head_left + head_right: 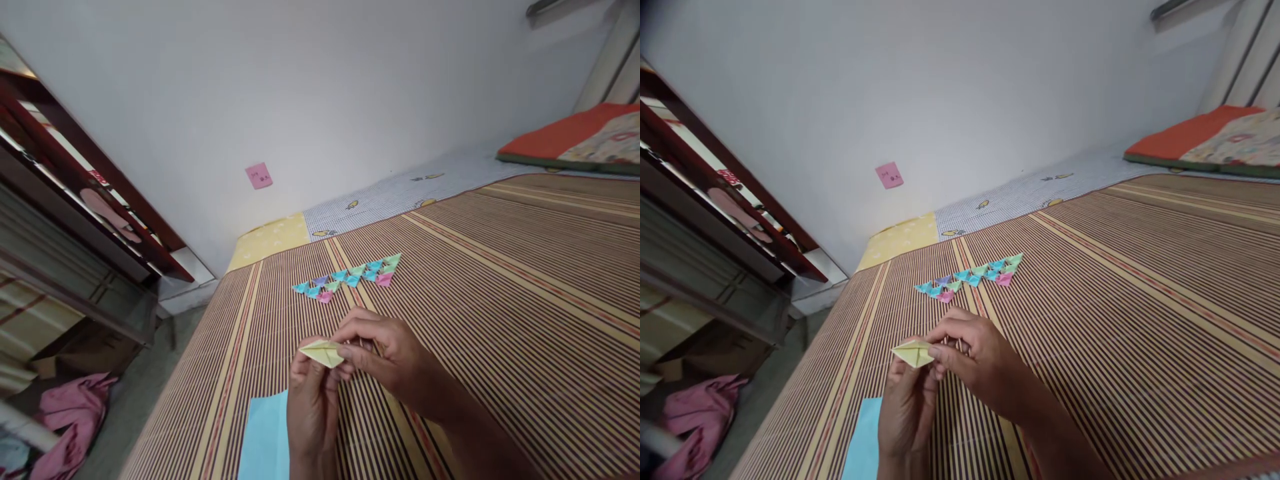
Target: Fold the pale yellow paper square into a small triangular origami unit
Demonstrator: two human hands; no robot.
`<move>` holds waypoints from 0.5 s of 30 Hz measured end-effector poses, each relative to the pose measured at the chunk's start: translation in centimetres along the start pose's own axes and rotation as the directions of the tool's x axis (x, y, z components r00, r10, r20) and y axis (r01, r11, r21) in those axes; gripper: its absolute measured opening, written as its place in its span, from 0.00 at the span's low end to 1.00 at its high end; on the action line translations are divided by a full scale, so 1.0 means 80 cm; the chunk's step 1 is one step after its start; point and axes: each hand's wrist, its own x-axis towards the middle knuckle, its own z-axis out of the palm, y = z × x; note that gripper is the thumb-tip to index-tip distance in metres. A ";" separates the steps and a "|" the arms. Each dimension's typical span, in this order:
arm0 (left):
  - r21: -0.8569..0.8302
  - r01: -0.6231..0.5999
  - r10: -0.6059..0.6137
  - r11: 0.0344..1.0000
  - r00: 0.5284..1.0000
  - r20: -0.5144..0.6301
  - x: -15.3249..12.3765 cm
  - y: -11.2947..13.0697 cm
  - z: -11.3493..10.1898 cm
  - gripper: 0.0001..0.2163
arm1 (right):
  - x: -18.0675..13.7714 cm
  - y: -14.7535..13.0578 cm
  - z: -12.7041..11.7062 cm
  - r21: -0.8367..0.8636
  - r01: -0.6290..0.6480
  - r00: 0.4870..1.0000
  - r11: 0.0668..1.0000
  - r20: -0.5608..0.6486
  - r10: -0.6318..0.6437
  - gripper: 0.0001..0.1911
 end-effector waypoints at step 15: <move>0.318 -0.129 0.185 0.939 0.971 -0.154 -0.020 0.019 0.019 0.22 | 0.002 0.023 0.019 -0.218 0.182 0.948 0.959 -0.220 -0.230 0.14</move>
